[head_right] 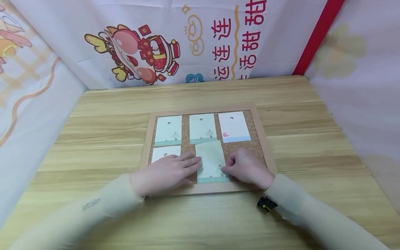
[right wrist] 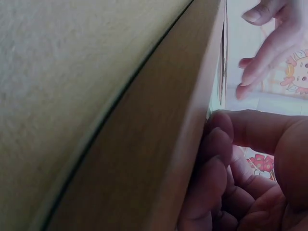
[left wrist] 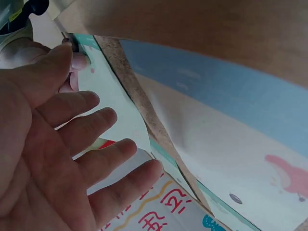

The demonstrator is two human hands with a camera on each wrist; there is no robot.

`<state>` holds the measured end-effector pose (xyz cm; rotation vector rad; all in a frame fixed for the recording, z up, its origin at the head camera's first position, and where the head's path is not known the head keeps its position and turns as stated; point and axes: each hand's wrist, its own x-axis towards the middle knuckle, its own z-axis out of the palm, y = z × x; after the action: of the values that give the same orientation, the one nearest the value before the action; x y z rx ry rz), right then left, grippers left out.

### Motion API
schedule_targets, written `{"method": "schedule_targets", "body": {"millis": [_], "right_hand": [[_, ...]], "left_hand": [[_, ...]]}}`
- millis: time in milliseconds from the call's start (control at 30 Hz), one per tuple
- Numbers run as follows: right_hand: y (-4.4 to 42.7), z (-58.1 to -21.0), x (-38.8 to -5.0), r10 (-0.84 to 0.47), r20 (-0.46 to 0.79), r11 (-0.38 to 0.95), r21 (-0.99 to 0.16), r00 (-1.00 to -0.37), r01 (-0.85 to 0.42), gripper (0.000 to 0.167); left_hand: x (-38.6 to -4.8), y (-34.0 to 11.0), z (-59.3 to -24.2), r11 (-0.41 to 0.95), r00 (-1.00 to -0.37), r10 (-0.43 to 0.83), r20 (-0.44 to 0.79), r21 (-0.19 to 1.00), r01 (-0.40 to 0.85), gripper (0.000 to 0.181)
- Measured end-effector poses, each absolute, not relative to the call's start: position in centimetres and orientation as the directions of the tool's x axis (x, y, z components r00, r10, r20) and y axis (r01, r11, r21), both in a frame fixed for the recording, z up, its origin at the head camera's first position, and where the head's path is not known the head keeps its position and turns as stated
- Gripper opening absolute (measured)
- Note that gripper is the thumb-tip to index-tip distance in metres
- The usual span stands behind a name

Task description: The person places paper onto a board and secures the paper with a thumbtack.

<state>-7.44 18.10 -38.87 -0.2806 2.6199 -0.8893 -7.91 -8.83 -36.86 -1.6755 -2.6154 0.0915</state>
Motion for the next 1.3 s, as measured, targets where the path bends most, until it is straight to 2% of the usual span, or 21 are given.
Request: {"method": "schedule_targets", "body": {"millis": [333,500,600,733,800,867,967,1033,1200,1300], "right_hand": [[18.2,-38.5,-8.0,-0.298,-0.382,0.790,-0.613,-0.875,-0.001,0.032],[18.5,-38.6,-8.3,-0.301,-0.382,0.800,-0.600,-0.874,-0.013,0.035],[18.7,-38.7,-8.4,-0.300,-0.384,0.805,-0.593,-0.874,-0.016,0.037],[18.7,-38.7,-8.6,-0.298,-0.389,0.806,-0.591,-0.871,-0.012,0.038],[18.7,-38.8,-8.6,-0.305,-0.377,0.812,-0.583,-0.875,-0.032,0.039],[18.5,-38.8,-8.7,-0.307,-0.364,0.823,-0.566,-0.879,-0.053,0.041],[18.5,-38.8,-9.0,-0.310,-0.350,0.834,-0.547,-0.884,-0.076,0.041],[18.8,-38.3,-9.5,-0.294,-0.357,0.831,-0.554,-0.887,-0.053,0.037],[22.4,-35.7,-13.6,-0.237,-0.236,0.842,-0.533,-0.943,-0.078,0.019],[26.5,-35.5,-17.4,-0.213,-0.096,0.866,-0.480,-0.972,-0.142,0.020]], "left_hand": [[-8.4,-7.3,-37.2,0.450,-0.455,0.866,-0.209,-0.073,0.890,0.058],[-8.4,-7.0,-37.0,0.460,-0.467,0.853,-0.232,-0.086,0.884,0.058],[-8.5,-6.8,-36.9,0.439,-0.455,0.865,-0.210,-0.117,0.891,0.048],[-9.0,-6.3,-36.7,0.407,-0.432,0.888,-0.157,-0.168,0.898,0.022],[-9.3,-5.9,-36.6,0.412,-0.439,0.887,-0.145,-0.183,0.893,0.018],[-9.6,-5.6,-36.6,0.429,-0.455,0.877,-0.156,-0.175,0.886,0.024],[-9.9,-5.3,-36.9,0.445,-0.472,0.858,-0.205,-0.167,0.880,0.049],[-10.0,-5.1,-37.2,0.447,-0.474,0.851,-0.225,-0.164,0.879,0.057],[-9.9,-4.9,-37.4,0.474,-0.510,0.831,-0.222,-0.199,0.858,0.061],[-9.7,-4.7,-37.4,0.487,-0.525,0.822,-0.222,-0.206,0.849,0.062]]}}
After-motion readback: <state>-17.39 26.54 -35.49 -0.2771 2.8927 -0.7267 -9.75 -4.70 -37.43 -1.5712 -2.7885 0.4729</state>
